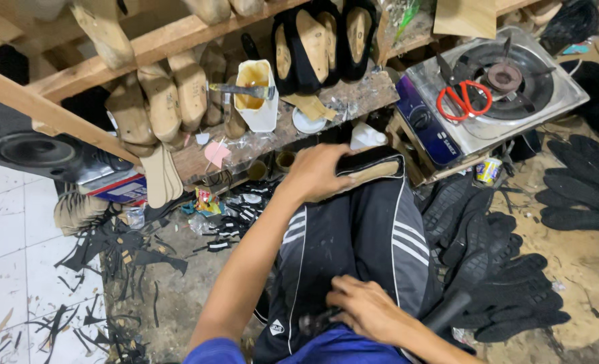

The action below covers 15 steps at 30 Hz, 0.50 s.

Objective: The person sits on the workshop floor and shapes a black fabric shoe upper over a wooden last, pressing and smoothing the material around the last by hand. They use a cobbler's hammer to tap and set the upper, trim excess material with shears, and work the shoe on their lap before setting it aside.

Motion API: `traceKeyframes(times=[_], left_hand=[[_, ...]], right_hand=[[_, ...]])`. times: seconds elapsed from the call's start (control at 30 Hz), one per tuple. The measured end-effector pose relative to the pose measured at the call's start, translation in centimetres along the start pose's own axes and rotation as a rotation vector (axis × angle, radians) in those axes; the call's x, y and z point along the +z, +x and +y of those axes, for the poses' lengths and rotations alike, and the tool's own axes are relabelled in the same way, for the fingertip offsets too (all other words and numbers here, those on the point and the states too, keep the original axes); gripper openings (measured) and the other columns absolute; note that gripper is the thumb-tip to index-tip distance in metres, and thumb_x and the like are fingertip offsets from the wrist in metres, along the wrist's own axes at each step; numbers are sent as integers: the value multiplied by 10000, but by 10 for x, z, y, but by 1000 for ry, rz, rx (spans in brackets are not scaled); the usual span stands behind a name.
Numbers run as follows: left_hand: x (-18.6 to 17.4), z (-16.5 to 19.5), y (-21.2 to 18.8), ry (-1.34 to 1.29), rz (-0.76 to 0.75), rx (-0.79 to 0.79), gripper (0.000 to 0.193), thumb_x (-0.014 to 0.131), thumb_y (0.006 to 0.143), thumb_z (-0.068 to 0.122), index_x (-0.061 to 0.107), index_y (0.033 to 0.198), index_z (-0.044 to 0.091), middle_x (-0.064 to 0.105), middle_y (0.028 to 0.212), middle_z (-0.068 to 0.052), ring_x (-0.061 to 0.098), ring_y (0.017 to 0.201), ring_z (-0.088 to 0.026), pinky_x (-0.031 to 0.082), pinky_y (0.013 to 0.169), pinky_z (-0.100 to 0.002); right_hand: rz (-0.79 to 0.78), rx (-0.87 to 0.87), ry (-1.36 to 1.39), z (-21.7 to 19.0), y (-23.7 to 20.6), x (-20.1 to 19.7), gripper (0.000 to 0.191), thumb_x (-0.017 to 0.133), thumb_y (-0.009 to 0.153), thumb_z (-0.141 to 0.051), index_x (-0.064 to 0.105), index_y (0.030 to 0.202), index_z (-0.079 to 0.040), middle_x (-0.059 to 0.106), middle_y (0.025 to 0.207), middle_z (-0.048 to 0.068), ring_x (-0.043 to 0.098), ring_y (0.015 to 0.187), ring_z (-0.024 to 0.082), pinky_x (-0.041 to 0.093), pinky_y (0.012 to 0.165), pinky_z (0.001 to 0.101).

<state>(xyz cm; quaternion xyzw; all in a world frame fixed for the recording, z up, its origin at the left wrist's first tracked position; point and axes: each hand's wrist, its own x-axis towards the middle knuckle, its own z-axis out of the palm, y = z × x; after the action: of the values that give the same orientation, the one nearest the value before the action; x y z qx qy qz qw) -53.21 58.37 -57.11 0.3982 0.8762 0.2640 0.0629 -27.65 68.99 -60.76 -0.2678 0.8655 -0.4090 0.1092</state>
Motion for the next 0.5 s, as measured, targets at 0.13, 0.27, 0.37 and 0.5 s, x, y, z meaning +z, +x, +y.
traceKeyframes(times=[0.13,0.27,0.37,0.5], left_hand=[[-1,7,-43,-98,239,-57,363,726,864,319,753,1163,115,761,1143,-126,709,1037,-337,556,868,-442],[7,18,-52,-47,371,30,283,664,978,228,730,1205,71,748,1206,-118,716,1094,-309,560,912,-422],[5,18,-54,-41,366,90,395,746,844,232,722,1177,21,727,1194,-141,693,1075,-319,553,875,-424],[7,17,-59,-18,377,133,382,747,845,172,723,1202,39,726,1245,-107,686,1151,-281,551,901,-395]], right_hand=[[376,311,223,24,3,-14,249,761,866,-155,611,1004,-11,597,933,118,618,875,236,514,797,358],[433,335,746,64,7,-50,252,602,968,-153,656,1203,-82,691,1133,9,632,1047,123,471,945,299],[423,435,948,78,14,-61,196,680,1024,-89,500,1032,-13,608,911,90,616,772,252,518,709,411],[405,404,571,74,29,-71,152,597,962,-36,578,1110,-10,675,978,104,682,874,231,567,810,377]])
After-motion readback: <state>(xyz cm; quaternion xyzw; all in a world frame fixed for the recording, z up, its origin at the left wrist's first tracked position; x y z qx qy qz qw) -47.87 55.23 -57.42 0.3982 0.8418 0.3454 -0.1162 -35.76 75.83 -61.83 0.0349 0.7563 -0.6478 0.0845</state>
